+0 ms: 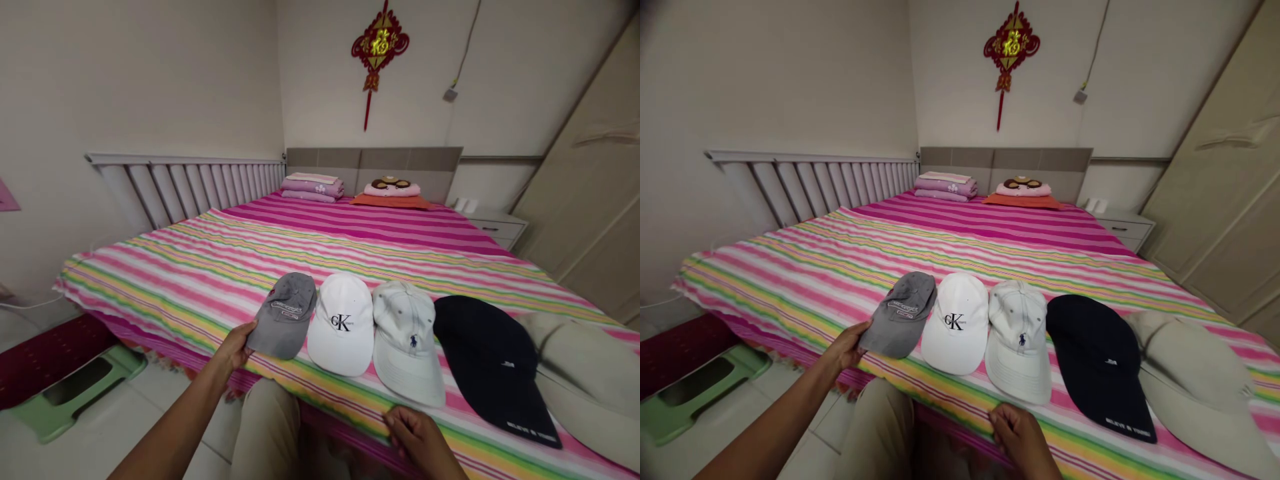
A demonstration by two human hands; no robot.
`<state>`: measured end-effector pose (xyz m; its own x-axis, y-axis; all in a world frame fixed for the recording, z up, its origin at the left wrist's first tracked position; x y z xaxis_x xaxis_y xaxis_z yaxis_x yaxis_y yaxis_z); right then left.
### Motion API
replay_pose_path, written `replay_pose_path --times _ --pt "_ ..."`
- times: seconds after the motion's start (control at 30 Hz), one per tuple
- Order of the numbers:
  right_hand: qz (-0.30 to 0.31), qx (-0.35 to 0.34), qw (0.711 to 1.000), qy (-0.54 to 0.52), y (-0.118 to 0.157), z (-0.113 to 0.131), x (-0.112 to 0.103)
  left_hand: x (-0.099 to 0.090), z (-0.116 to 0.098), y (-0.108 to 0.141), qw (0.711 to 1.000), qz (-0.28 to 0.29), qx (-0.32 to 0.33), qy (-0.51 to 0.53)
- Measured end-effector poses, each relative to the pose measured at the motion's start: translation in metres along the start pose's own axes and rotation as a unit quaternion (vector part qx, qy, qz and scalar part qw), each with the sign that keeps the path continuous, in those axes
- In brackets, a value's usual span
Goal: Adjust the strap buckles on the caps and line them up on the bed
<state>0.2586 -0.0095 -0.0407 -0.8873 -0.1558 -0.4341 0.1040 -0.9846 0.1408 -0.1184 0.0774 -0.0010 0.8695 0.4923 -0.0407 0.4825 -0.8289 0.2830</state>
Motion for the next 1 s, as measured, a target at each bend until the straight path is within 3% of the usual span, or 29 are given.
replay_pose_path --times 0.1,0.2,0.27,0.4,0.53,0.63,0.83,1.0 --pt "-0.005 -0.005 1.0 -0.002 0.0 -0.003 0.0 -0.008 -0.018 -0.003 0.983 -0.056 0.106 -0.137" --pt "-0.008 -0.01 1.0 0.001 0.001 -0.004 0.0 -0.004 -0.044 -0.002 0.934 -0.097 0.219 -0.266" --pt "-0.014 -0.009 1.0 0.007 0.001 -0.003 0.0 0.012 -0.061 -0.001 0.894 -0.082 0.282 -0.339" --pt "-0.029 -0.02 0.999 0.03 0.002 0.0 0.0 0.065 -0.084 -0.006 0.81 -0.006 0.366 -0.458" --pt "-0.038 -0.037 0.997 0.063 0.003 0.001 0.0 0.111 -0.088 -0.024 0.739 0.05 0.378 -0.555" --pt "-0.049 -0.041 0.996 0.065 0.005 0.003 -0.001 0.131 -0.083 -0.036 0.699 0.081 0.369 -0.607" --pt "-0.064 -0.049 0.994 0.069 0.006 0.009 -0.003 0.143 -0.074 -0.042 0.655 0.105 0.354 -0.66" --pt "-0.068 -0.053 0.994 0.074 0.007 0.009 -0.003 0.142 -0.082 -0.039 0.636 0.102 0.363 -0.673"
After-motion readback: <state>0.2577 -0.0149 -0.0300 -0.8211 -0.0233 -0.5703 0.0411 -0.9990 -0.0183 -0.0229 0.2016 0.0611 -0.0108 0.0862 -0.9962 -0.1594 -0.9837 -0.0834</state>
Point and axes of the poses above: each hand's wrist, its own y-axis away from the middle knuckle, its own x-axis out of the palm, z = x × y, the point moved 4 cm from there along -y, towards the middle knuckle, and after that the axes turned 9 degrees about -z, right-handed, at the moved point
